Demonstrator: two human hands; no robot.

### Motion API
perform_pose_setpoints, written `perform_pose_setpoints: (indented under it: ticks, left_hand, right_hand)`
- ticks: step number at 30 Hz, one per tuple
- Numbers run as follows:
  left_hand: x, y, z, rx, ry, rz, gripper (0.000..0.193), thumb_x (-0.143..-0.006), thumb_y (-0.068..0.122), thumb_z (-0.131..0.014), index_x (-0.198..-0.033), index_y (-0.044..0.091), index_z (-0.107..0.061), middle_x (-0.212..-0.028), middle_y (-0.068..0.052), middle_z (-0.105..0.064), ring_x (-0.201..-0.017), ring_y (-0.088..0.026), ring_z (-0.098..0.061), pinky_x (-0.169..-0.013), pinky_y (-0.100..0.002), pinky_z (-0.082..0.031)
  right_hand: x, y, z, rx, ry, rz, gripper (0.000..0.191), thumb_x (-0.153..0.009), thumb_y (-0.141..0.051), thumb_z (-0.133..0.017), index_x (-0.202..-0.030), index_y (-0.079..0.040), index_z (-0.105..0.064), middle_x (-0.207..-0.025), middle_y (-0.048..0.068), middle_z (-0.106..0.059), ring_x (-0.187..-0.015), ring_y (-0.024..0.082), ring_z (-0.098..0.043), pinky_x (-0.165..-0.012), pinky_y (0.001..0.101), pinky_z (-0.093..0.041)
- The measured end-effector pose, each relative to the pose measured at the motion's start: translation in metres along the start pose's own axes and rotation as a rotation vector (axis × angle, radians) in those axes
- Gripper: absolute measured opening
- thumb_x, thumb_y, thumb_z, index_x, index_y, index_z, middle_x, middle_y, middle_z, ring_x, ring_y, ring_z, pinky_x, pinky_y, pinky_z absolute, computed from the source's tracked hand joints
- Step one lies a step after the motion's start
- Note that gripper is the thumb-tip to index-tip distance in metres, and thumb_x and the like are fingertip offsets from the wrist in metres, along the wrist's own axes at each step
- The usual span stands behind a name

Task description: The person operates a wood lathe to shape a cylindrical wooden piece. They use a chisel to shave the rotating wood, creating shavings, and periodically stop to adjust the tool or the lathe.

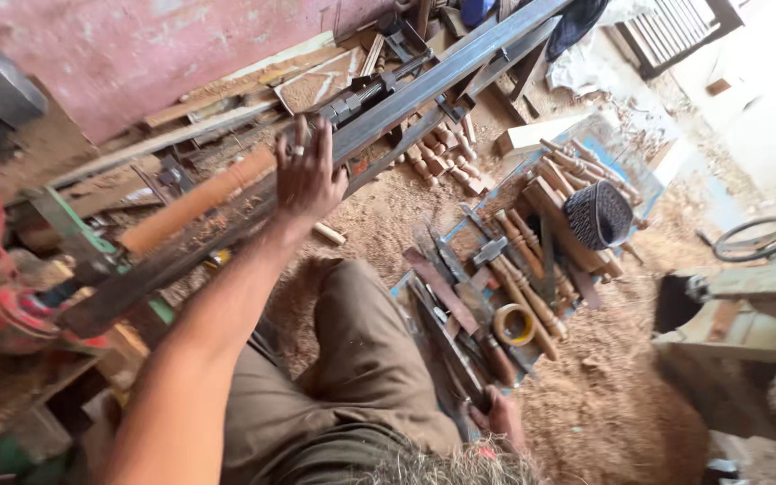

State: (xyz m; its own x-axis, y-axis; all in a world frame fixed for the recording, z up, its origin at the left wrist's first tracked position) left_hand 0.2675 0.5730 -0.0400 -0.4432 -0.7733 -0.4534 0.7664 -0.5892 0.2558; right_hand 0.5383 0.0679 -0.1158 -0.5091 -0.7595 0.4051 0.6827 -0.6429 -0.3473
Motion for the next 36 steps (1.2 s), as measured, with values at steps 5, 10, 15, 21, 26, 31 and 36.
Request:
perform_pose_setpoints:
  ticks: [5, 10, 15, 21, 26, 31, 36]
  left_hand:
    - [-0.083, 0.008, -0.049, -0.022, -0.352, 0.253, 0.143, -0.059, 0.069, -0.085, -0.156, -0.005, -0.01, -0.165, -0.028, -0.016, -0.154, -0.047, -0.014, -0.121, -0.063, -0.007]
    - [-0.1, 0.005, -0.084, -0.174, -0.41, 0.26, 0.14, -0.069, 0.066, -0.085, -0.164, -0.005, -0.011, -0.161, -0.038, -0.026, -0.151, -0.053, -0.021, -0.125, -0.062, -0.009]
    - [-0.098, -0.003, -0.104, -0.107, -0.346, 0.262, 0.139, -0.068, 0.064, -0.086, -0.162, -0.007, -0.012, -0.16, -0.036, -0.028, -0.152, -0.05, -0.021, -0.126, -0.062, -0.008]
    - [-0.1, -0.002, -0.098, -0.065, -0.299, 0.256, 0.135, -0.069, 0.062, -0.087, -0.157, -0.011, -0.015, -0.157, -0.038, -0.029, -0.154, -0.05, -0.018, -0.124, -0.062, -0.005]
    - [-0.096, -0.002, -0.098, -0.05, -0.248, 0.269, 0.133, -0.068, 0.06, -0.088, -0.156, -0.012, -0.019, -0.156, -0.037, -0.033, -0.153, -0.048, -0.021, -0.124, -0.061, -0.008]
    - [-0.094, -0.001, -0.1, -0.068, -0.242, 0.252, 0.129, -0.071, 0.059, -0.088, -0.155, -0.013, -0.022, -0.155, -0.038, -0.034, -0.153, -0.049, -0.022, -0.124, -0.064, -0.011]
    - [-0.095, -0.004, -0.101, -0.078, -0.245, 0.239, 0.135, -0.064, 0.061, -0.09, -0.152, -0.014, -0.022, -0.155, -0.04, -0.03, -0.149, -0.051, -0.024, -0.12, -0.067, -0.012]
  right_hand:
    - [-0.041, -0.063, 0.06, -0.124, 0.552, 0.387, 0.023, -0.095, -0.025, -0.066, -0.101, -0.004, -0.072, -0.099, 0.017, -0.073, -0.088, 0.028, -0.072, -0.076, 0.0402, -0.058]
    - [-0.236, -0.17, 0.13, -0.106, 0.591, 0.524, 0.042, -0.108, -0.033, -0.048, -0.116, 0.003, -0.067, -0.08, 0.012, -0.066, -0.072, 0.023, -0.064, -0.062, 0.0383, -0.053]
    - [-0.459, -0.335, 0.192, -0.02, 0.558, 0.799, 0.057, -0.107, -0.034, -0.06, -0.152, -0.001, -0.047, -0.163, 0.026, -0.038, -0.155, 0.039, -0.027, -0.126, 0.0588, -0.025]
    - [-0.56, -0.413, 0.206, -0.005, 0.206, 0.81, 0.043, -0.095, -0.029, -0.07, -0.135, -0.012, -0.071, -0.159, 0.011, -0.048, -0.152, 0.047, -0.015, -0.122, 0.0585, -0.011]
    - [-0.574, -0.404, 0.192, -0.081, 0.357, 0.956, 0.025, -0.098, -0.018, -0.068, -0.117, -0.009, -0.08, -0.153, 0.012, -0.056, -0.15, 0.044, -0.028, -0.12, 0.0564, -0.027]
    - [-0.579, -0.407, 0.185, -1.071, 0.276, 0.824, 0.022, -0.107, -0.023, -0.056, -0.094, -0.006, -0.059, -0.108, 0.014, -0.074, -0.078, 0.022, -0.058, -0.074, 0.0358, -0.056]
    - [-0.607, -0.459, 0.22, -0.997, 0.514, 0.585, 0.041, -0.111, -0.027, -0.061, -0.077, -0.006, -0.054, -0.061, 0.003, -0.046, -0.047, 0.014, -0.041, -0.04, 0.0333, -0.049]
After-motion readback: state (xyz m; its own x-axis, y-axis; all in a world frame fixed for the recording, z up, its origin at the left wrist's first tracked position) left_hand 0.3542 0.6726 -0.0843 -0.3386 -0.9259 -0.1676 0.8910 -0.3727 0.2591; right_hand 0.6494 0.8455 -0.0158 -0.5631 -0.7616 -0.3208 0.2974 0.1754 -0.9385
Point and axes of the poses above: each hand's wrist, its own x-axis away from the middle knuckle, its own z-axis out of the back of the hand, y = z × x, the point moved 2 cm from there along -x, towards the middle knuckle
